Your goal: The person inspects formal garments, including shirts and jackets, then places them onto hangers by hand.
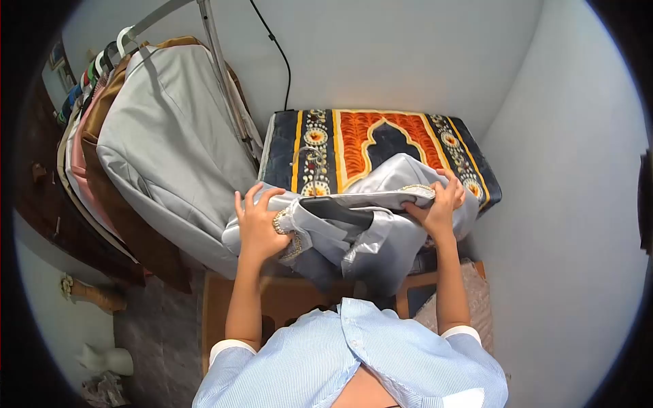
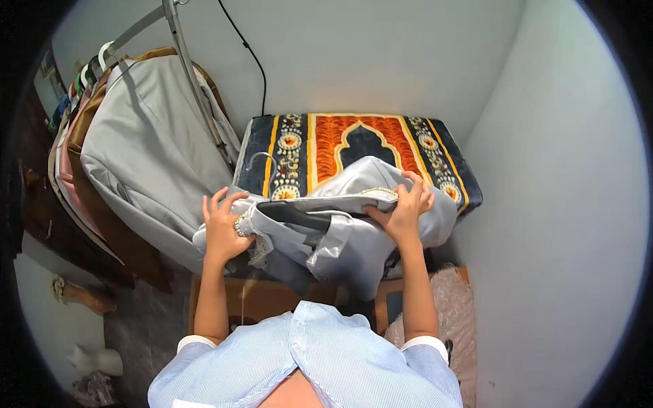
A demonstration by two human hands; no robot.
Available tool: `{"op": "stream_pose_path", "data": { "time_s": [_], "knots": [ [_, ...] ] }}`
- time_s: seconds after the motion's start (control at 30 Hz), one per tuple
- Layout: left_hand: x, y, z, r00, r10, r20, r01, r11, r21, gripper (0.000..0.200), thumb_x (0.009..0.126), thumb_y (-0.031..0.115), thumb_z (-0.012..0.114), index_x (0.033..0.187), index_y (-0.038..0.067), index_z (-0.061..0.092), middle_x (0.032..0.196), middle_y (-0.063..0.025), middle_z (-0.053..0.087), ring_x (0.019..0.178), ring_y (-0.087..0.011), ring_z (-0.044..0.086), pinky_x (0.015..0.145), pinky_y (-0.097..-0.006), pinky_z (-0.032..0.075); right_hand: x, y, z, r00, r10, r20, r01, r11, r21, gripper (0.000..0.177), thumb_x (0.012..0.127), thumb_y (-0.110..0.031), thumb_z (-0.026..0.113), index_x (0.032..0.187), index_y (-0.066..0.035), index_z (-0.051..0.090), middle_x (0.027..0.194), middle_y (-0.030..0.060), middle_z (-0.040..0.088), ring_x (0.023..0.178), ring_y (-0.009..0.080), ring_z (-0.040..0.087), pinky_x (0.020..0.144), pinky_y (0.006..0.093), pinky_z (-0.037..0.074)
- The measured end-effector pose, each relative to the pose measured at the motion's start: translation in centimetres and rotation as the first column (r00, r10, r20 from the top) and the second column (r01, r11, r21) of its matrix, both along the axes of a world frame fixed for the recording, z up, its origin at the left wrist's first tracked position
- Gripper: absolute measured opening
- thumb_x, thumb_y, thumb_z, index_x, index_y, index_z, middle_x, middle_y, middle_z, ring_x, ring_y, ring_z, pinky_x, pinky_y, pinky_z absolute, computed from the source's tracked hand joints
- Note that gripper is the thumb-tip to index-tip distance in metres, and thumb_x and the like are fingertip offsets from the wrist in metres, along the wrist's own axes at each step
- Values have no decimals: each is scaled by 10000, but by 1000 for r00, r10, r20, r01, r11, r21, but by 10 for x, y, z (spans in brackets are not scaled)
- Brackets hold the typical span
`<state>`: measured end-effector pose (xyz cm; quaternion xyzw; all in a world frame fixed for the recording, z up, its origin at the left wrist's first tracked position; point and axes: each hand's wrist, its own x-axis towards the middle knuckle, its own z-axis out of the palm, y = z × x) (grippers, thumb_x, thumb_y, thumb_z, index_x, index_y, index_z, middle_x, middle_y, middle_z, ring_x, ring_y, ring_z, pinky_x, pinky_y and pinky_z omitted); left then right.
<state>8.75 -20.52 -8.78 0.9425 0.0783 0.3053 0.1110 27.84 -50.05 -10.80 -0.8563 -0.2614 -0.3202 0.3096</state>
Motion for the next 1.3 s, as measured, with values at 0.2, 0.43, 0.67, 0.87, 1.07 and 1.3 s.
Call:
{"op": "stream_pose_path", "data": {
  "time_s": [0.2,0.43,0.67,0.87,1.07,1.3],
  "knots": [
    [-35,-17,-13,998,-13,-65,12,1000,-5,204,522,254,733,633,88,696,1181,39,546,1249,-293,358,1079,-614,119,-6,-34,-12,938,-187,293,247,952,-182,89,683,-71,600,642,-130,546,1078,-29,557,1137,238,443,1011,616,136],
    [-39,-44,-27,987,156,-43,-160,981,-112,171,545,218,682,621,65,686,1203,6,547,1254,-320,359,1075,-625,90,-3,-44,-1,866,-498,33,486,826,-285,95,691,-161,609,763,-171,670,1063,0,572,1158,240,421,1019,638,133],
    [-48,-42,-63,938,288,-194,-322,931,-171,219,549,258,680,656,68,706,1172,9,562,1256,-293,357,1084,-598,93,-7,-40,-22,684,-459,-567,150,849,-506,384,654,-445,729,850,-115,747,961,135,674,1148,327,474,1007,608,202],
    [-39,-48,-91,870,389,-303,-470,840,-271,217,591,268,689,696,81,715,1184,31,562,1276,-283,327,1084,-581,91,-50,-28,17,894,-295,-337,136,896,-423,328,539,-336,836,658,-78,673,883,52,616,1083,262,466,1036,616,152],
    [-35,-49,-102,872,403,-280,-464,863,-203,199,605,248,702,697,72,703,1173,36,585,1264,-286,356,1069,-576,114,-61,-36,55,961,-248,-119,208,939,-275,257,556,-283,772,530,-77,620,884,-35,569,1064,235,429,997,609,179],
    [-5,-60,-102,874,395,-282,-458,863,-214,274,601,266,668,744,35,707,1186,22,580,1273,-289,336,1055,-580,164,-117,4,73,1000,-21,17,23,990,-139,196,519,-197,751,519,-93,585,934,-11,556,1127,280,401,988,602,148]
  ]
}}
